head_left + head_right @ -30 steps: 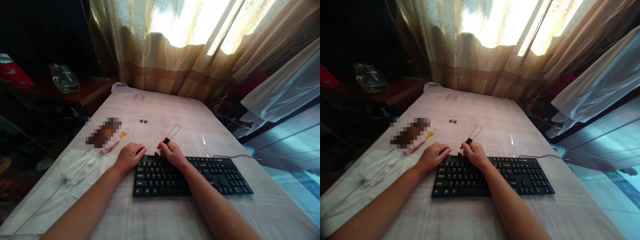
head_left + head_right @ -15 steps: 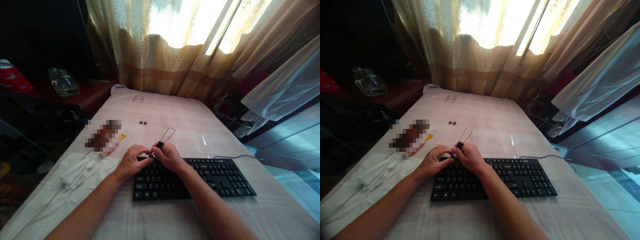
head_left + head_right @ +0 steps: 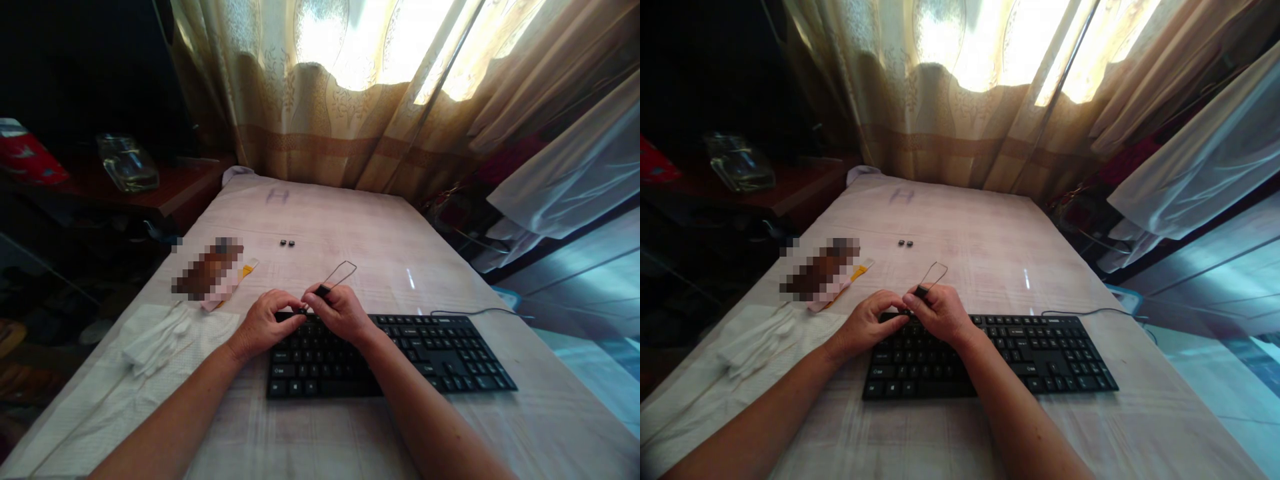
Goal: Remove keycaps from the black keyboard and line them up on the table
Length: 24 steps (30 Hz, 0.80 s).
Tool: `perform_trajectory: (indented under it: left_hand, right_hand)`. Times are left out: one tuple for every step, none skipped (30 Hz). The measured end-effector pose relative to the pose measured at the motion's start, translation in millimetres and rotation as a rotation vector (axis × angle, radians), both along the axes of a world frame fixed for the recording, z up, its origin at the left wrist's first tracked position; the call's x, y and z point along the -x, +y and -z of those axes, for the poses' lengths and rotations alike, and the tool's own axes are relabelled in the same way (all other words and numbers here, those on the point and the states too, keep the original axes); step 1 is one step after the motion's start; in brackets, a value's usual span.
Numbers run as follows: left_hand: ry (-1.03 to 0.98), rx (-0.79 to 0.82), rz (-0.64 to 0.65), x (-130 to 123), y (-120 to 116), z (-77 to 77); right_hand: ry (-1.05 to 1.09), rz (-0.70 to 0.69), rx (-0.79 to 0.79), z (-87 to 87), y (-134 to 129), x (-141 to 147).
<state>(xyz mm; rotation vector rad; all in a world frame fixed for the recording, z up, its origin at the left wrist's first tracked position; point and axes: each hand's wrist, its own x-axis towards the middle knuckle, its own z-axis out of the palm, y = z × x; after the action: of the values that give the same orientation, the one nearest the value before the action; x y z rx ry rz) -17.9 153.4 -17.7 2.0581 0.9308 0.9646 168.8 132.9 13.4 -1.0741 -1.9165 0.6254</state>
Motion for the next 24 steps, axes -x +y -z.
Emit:
perform_trajectory:
  left_hand:
    - [-0.004, 0.019, 0.003, 0.3, -0.2, 0.0]
    - [-0.008, 0.043, 0.006, 0.5, -0.5, -0.1]
    - [-0.012, 0.072, 0.008, 0.7, -0.8, -0.1]
    - [-0.015, 0.107, 0.010, 0.8, -1.1, -0.1]
    - [-0.019, 0.143, 0.011, 0.8, -1.4, -0.1]
    - [-0.025, 0.175, 0.010, 0.7, -1.6, -0.1]
    - [-0.032, 0.204, 0.010, 0.5, -1.7, -0.1]
    - [-0.039, 0.230, 0.012, 0.2, -1.7, -0.1]
    - [-0.047, 0.252, 0.014, 0.0, -1.6, -0.1]
    - [-0.054, 0.270, 0.015, -0.1, -1.5, -0.1]
    - [-0.060, 0.285, 0.013, -0.2, -1.2, -0.1]
    - [-0.062, 0.296, 0.010, -0.2, -0.9, -0.2]
    - [-0.061, 0.305, 0.007, 0.0, -0.6, -0.3]
    - [-0.058, 0.309, 0.002, 0.2, -0.2, -0.5]
    - [-0.055, 0.309, -0.007, 0.6, 0.3, -0.6]
    - [-0.056, 0.309, -0.019, 1.1, 0.9, -0.7]
    - [-0.059, 0.307, -0.035, 1.7, 1.6, -0.6]
    - [-0.064, 0.305, -0.055, 2.3, 2.4, -0.3]
    - [-0.070, 0.302, -0.080, 3.0, 3.3, 0.2]
    - [-0.080, 0.297, -0.103, 3.6, 4.1, 0.7]
    - [-0.088, 0.293, -0.120, 4.3, 4.9, 1.3]
    - [-0.095, 0.289, -0.132, 4.8, 5.6, 1.9]
    - [-0.101, 0.286, -0.140, 5.2, 6.2, 2.3]
    - [-0.105, 0.284, -0.143, 5.5, 6.6, 2.5]
  right_hand:
    - [0.007, 0.008, -0.004, 0.5, 0.1, 0.0]
    - [0.013, 0.018, -0.002, 1.1, 0.3, -0.1]
    - [0.022, 0.028, 0.004, 1.6, 0.5, -0.4]
    - [0.032, 0.037, 0.015, 2.1, 0.9, -0.7]
    - [0.047, 0.045, 0.028, 2.5, 1.2, -1.1]
    - [0.063, 0.051, 0.046, 3.0, 1.6, -1.5]
    - [0.080, 0.055, 0.063, 3.5, 1.9, -1.8]
    - [0.095, 0.059, 0.078, 4.0, 2.2, -2.1]
    - [0.106, 0.063, 0.092, 4.5, 2.3, -2.4]
    - [0.113, 0.064, 0.106, 4.9, 2.3, -2.6]
    - [0.116, 0.064, 0.120, 5.2, 2.2, -2.8]
    - [0.118, 0.068, 0.133, 5.1, 2.2, -3.3]
    - [0.121, 0.074, 0.143, 4.7, 2.2, -4.1]
    - [0.119, 0.084, 0.149, 3.8, 2.5, -5.5]
    - [0.110, 0.101, 0.148, 2.5, 3.0, -7.9]
    - [0.086, 0.128, 0.139, 0.8, 3.8, -11.2]
    - [0.037, 0.173, 0.123, -1.1, 4.8, -15.7]
    - [-0.041, 0.235, 0.105, -3.3, 5.9, -21.2]
    - [-0.147, 0.305, 0.088, -5.4, 7.0, -27.7]
    - [-0.275, 0.381, 0.077, -7.5, 7.8, -34.6]
    - [-0.413, 0.437, 0.079, -9.3, 8.4, -41.7]
    - [-0.546, 0.467, 0.097, -10.8, 8.6, -48.4]
    - [-0.662, 0.469, 0.123, -12.0, 8.4, -54.5]
    - [-0.758, 0.447, 0.151, -13.0, 7.8, -59.6]
